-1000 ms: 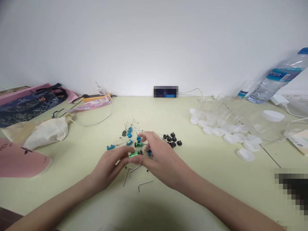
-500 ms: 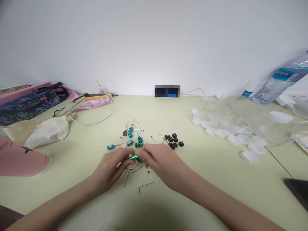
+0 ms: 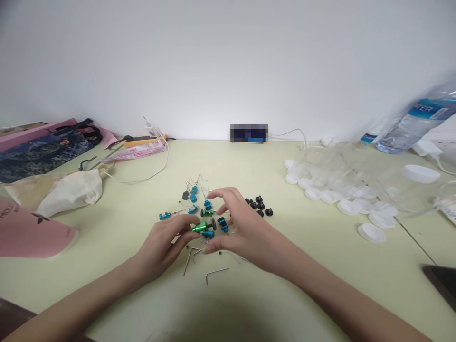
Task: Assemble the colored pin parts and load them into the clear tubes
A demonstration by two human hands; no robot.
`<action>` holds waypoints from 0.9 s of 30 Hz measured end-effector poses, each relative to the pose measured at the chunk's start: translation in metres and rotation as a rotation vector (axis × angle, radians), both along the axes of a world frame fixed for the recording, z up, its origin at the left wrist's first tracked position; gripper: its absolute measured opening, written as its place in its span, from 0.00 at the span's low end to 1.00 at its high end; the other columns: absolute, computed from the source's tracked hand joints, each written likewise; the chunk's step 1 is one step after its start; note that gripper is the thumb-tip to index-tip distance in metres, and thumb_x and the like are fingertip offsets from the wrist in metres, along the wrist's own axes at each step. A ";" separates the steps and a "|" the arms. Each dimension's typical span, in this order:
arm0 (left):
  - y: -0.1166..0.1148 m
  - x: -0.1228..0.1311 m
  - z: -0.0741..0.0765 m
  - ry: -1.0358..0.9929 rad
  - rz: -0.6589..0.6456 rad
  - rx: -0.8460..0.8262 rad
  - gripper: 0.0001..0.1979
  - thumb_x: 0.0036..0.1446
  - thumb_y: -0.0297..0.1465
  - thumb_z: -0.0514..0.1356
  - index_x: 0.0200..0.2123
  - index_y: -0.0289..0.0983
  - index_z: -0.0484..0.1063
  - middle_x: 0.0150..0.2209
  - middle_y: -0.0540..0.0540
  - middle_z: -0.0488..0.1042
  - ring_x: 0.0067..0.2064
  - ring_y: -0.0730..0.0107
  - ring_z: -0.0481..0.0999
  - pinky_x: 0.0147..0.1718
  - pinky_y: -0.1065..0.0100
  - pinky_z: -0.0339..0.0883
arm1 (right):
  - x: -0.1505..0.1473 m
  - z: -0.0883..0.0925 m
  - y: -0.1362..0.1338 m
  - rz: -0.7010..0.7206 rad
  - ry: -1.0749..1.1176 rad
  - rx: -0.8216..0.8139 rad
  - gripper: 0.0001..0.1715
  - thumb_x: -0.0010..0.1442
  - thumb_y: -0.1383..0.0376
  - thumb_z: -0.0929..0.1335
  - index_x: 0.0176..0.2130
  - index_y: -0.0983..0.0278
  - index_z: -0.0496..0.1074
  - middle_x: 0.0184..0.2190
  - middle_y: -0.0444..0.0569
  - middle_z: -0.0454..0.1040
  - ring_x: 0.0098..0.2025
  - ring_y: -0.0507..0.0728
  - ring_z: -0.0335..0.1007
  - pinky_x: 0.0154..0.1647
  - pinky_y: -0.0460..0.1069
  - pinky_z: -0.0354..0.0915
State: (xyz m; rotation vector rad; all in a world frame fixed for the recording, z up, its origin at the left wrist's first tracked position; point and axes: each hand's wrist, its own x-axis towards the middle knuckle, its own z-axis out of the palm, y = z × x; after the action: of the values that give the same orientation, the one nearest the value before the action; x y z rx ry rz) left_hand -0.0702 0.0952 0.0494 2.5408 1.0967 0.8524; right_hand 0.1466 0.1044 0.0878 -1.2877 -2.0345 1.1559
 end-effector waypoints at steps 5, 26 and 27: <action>-0.002 0.002 -0.002 0.004 -0.024 -0.031 0.05 0.64 0.30 0.51 0.43 0.39 0.62 0.28 0.52 0.70 0.29 0.74 0.68 0.30 0.73 0.60 | -0.004 -0.006 -0.001 0.017 -0.150 0.023 0.27 0.68 0.51 0.53 0.27 0.62 0.65 0.24 0.44 0.68 0.28 0.53 0.64 0.30 0.49 0.58; -0.001 0.004 -0.004 -0.018 0.041 -0.147 0.05 0.65 0.32 0.49 0.41 0.39 0.62 0.27 0.52 0.69 0.28 0.74 0.68 0.28 0.73 0.58 | 0.002 -0.002 0.002 -0.076 -0.069 0.001 0.27 0.59 0.48 0.66 0.54 0.55 0.62 0.46 0.49 0.70 0.40 0.56 0.69 0.36 0.50 0.64; -0.001 0.004 -0.004 -0.016 0.034 -0.148 0.05 0.65 0.32 0.49 0.41 0.39 0.62 0.27 0.52 0.69 0.28 0.74 0.68 0.28 0.73 0.59 | 0.001 -0.004 0.002 -0.076 -0.093 -0.013 0.21 0.63 0.48 0.61 0.46 0.58 0.68 0.39 0.48 0.72 0.36 0.56 0.69 0.35 0.50 0.63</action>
State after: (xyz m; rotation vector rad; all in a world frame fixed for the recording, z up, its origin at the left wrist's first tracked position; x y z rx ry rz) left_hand -0.0658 0.0940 0.0451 2.3967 1.1561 0.7685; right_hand 0.1475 0.1061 0.0837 -1.4371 -2.0275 1.0947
